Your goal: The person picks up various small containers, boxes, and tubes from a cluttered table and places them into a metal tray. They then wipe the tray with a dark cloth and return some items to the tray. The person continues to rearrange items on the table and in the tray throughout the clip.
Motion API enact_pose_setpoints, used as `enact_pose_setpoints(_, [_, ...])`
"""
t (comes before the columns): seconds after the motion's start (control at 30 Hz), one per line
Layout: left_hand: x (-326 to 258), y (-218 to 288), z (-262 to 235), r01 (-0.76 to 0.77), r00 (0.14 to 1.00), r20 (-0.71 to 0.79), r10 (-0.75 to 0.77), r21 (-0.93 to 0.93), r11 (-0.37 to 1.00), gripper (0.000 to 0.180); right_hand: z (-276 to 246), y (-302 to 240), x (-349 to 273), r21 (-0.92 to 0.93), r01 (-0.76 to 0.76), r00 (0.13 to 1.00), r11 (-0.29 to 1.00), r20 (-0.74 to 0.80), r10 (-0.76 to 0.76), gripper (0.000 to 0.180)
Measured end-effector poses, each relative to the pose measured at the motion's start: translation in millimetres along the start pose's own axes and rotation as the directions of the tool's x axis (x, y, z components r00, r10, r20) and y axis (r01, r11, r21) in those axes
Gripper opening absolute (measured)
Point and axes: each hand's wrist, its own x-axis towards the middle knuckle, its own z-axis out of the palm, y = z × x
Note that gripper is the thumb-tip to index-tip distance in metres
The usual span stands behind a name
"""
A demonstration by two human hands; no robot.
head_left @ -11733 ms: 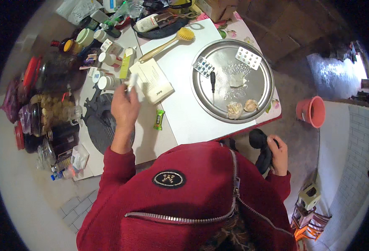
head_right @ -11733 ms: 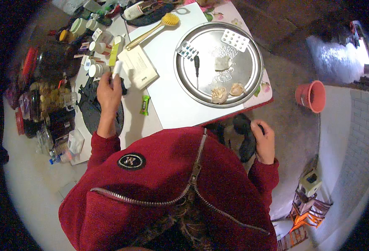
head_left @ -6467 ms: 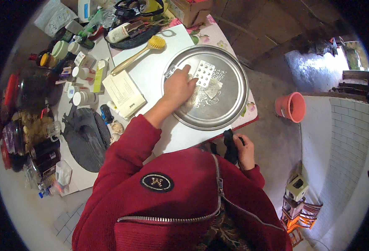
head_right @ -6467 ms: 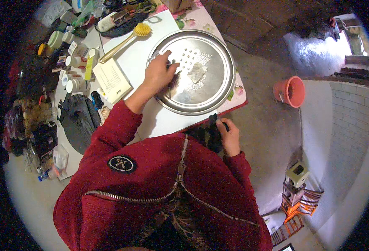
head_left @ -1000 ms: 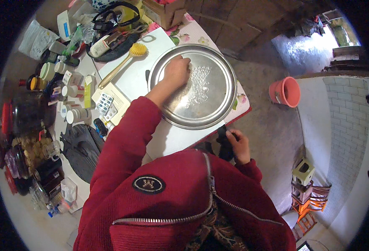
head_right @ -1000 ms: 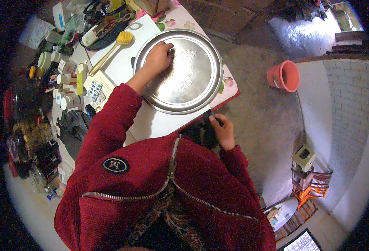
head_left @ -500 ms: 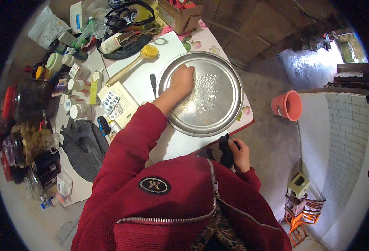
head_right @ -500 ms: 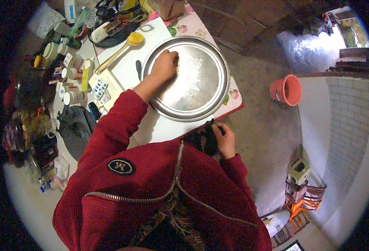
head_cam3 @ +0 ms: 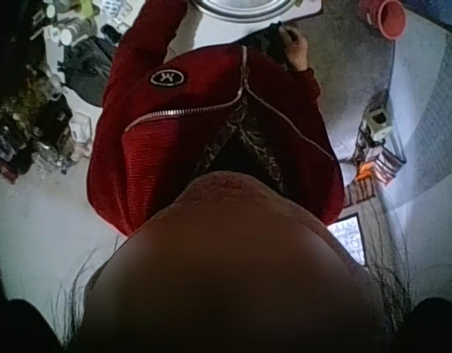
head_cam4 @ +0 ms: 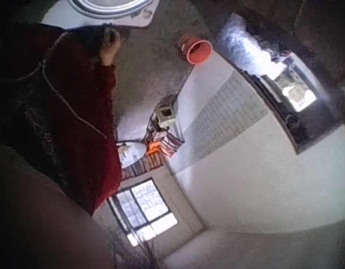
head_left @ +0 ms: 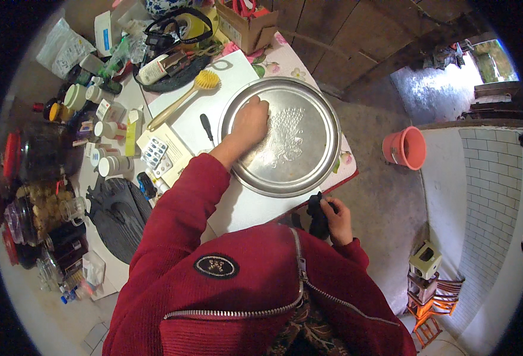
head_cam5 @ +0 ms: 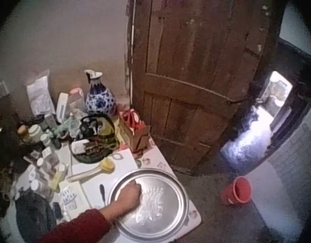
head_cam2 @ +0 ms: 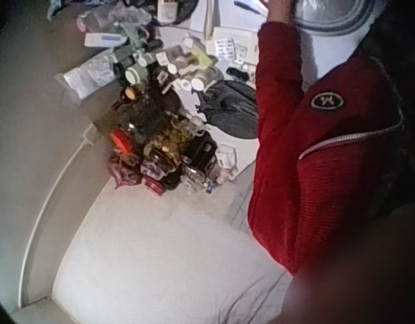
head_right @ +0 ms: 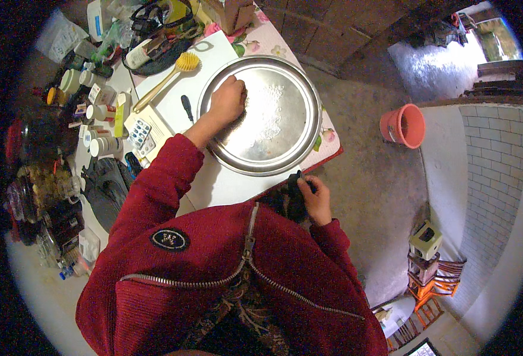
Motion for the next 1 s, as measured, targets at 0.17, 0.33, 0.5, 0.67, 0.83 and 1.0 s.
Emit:
enact_pose_setpoints(0.17, [-2.3,-2.0,1.3,-0.04,0.999,-0.026,0.039,-0.066,0.997,0.011,0.1,-3.1,-1.5,0.048,-0.059,0.998,0.997,-0.005,0.059,0.014])
enact_pose_setpoints(0.33, [32.2,-29.7,-15.2,0.023,0.948,-0.285,-0.141,-0.379,0.925,0.015,-1.4,-2.3,-1.8,0.005,-0.099,0.995,0.995,-0.029,0.1,0.017])
enact_pose_setpoints(0.5, [85.9,-75.1,-35.7,0.201,0.901,-0.365,-0.235,-0.128,0.971,0.013,0.2,-4.0,-0.8,0.027,-0.098,0.995,0.995,-0.006,0.098,0.019])
enact_pose_setpoints(0.67, [84.2,-69.3,-47.7,0.159,0.941,-0.312,-0.133,0.059,0.985,0.021,2.8,-12.5,-0.5,0.078,-0.117,0.99,0.99,-0.064,0.122,0.019])
enact_pose_setpoints(0.83, [17.3,-36.0,-69.1,0.209,0.966,-0.181,-0.184,0.131,0.969,0.024,-4.8,-17.0,7.5,0.064,-0.069,0.99,0.996,-0.12,0.076,0.018])
enact_pose_setpoints(1.0, [-24.2,-25.8,-64.9,0.405,0.909,0.079,-0.41,0.077,0.911,0.025,-11.6,-14.4,18.0,-0.05,0.052,0.998,0.997,-0.036,-0.054,0.018])
